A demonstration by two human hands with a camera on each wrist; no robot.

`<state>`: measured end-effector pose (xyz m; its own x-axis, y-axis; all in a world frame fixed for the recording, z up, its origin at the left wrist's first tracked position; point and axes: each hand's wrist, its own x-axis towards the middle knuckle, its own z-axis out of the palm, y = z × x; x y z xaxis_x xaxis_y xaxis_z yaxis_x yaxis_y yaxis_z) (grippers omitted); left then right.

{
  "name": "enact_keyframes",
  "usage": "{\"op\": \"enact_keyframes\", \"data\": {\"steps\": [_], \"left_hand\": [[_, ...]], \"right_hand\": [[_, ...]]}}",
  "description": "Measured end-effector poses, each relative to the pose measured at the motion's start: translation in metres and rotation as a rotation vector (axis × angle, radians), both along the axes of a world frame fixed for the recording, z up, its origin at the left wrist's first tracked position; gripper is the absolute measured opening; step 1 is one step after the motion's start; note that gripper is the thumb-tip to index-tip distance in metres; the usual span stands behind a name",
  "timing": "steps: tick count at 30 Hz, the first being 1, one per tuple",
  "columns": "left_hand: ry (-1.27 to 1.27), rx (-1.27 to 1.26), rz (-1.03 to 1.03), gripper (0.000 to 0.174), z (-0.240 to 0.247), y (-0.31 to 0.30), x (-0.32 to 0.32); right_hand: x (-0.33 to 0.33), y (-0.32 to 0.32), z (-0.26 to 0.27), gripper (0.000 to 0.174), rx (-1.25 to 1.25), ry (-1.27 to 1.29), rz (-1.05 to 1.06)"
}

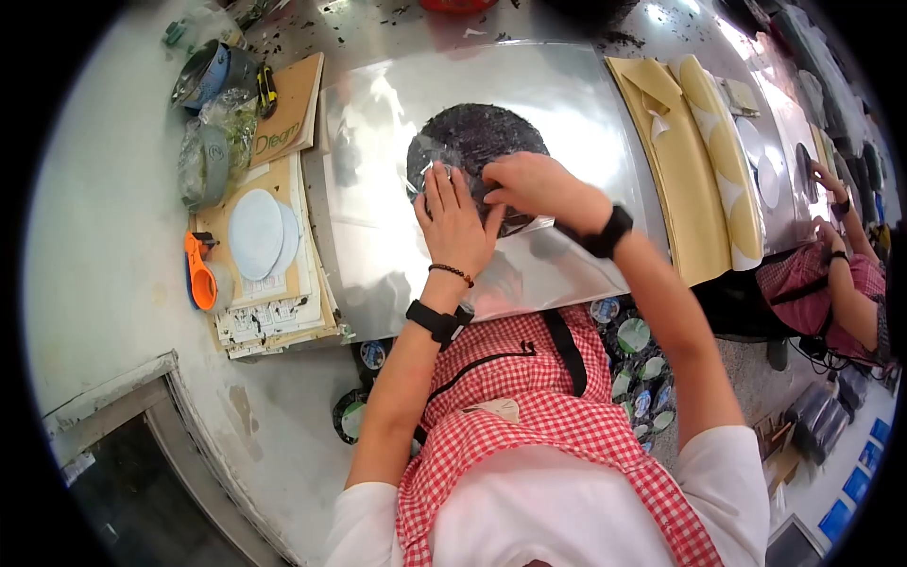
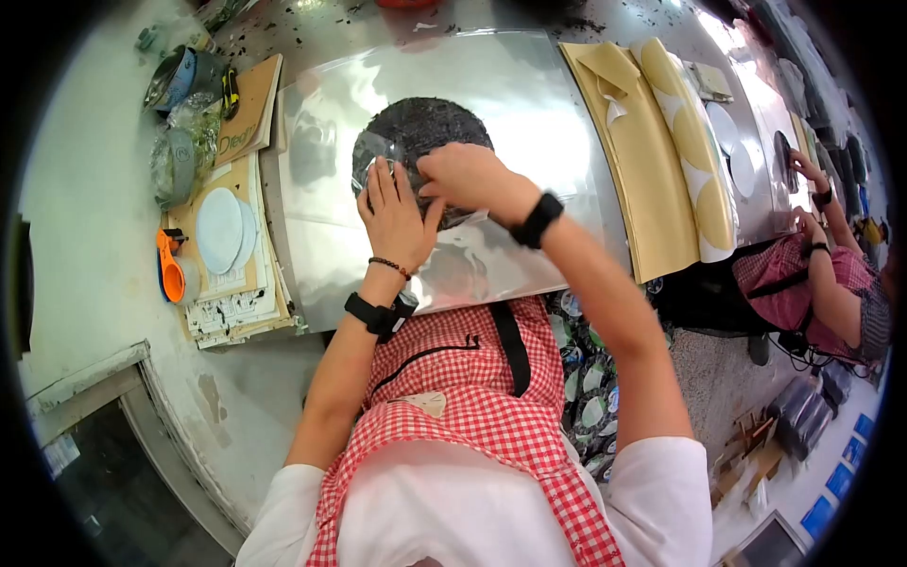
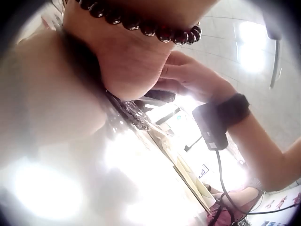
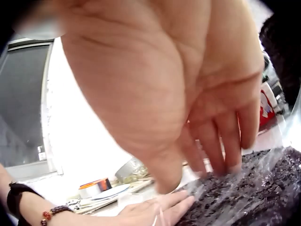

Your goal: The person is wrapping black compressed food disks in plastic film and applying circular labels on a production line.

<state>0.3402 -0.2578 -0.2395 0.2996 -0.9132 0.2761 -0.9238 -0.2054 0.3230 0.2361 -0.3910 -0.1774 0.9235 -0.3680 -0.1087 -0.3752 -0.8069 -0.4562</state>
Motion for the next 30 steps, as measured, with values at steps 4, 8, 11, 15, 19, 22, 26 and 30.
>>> {"op": "enact_keyframes", "data": {"steps": [4,8,11,15,19,22,26,30], "left_hand": [[-0.055,0.069,0.065,0.063,-0.008,0.0,-0.001],[-0.19,0.142,0.161,0.059,0.001,-0.002,-0.009],[0.052,-0.039,0.012,0.057,-0.007,-0.009,0.0],[0.713,-0.004,0.048,0.032,0.002,-0.018,0.01],[-0.157,-0.178,0.167,0.028,0.013,-0.026,0.001],[0.201,-0.222,0.127,0.024,-0.015,-0.028,0.003],[0.688,-0.043,0.179,0.027,0.004,-0.031,0.007],[-0.187,-0.193,-0.03,0.037,0.019,-0.032,0.032]], "right_hand": [[-0.028,0.051,0.017,0.043,-0.375,-0.157,-0.482],[-0.024,0.06,-0.036,0.062,-0.555,-0.179,-0.579],[-0.001,0.056,-0.056,0.056,-0.315,-0.334,-0.516],[0.011,0.05,-0.056,0.044,0.248,-0.604,-0.591],[0.017,0.051,-0.046,0.035,-0.34,-0.451,-0.577],[0.019,0.049,-0.058,0.041,-0.57,-0.397,-0.621],[0.012,0.037,-0.063,0.042,0.355,-0.599,-0.702],[0.01,0.025,-0.044,0.036,-0.431,-0.408,-0.453]]}}
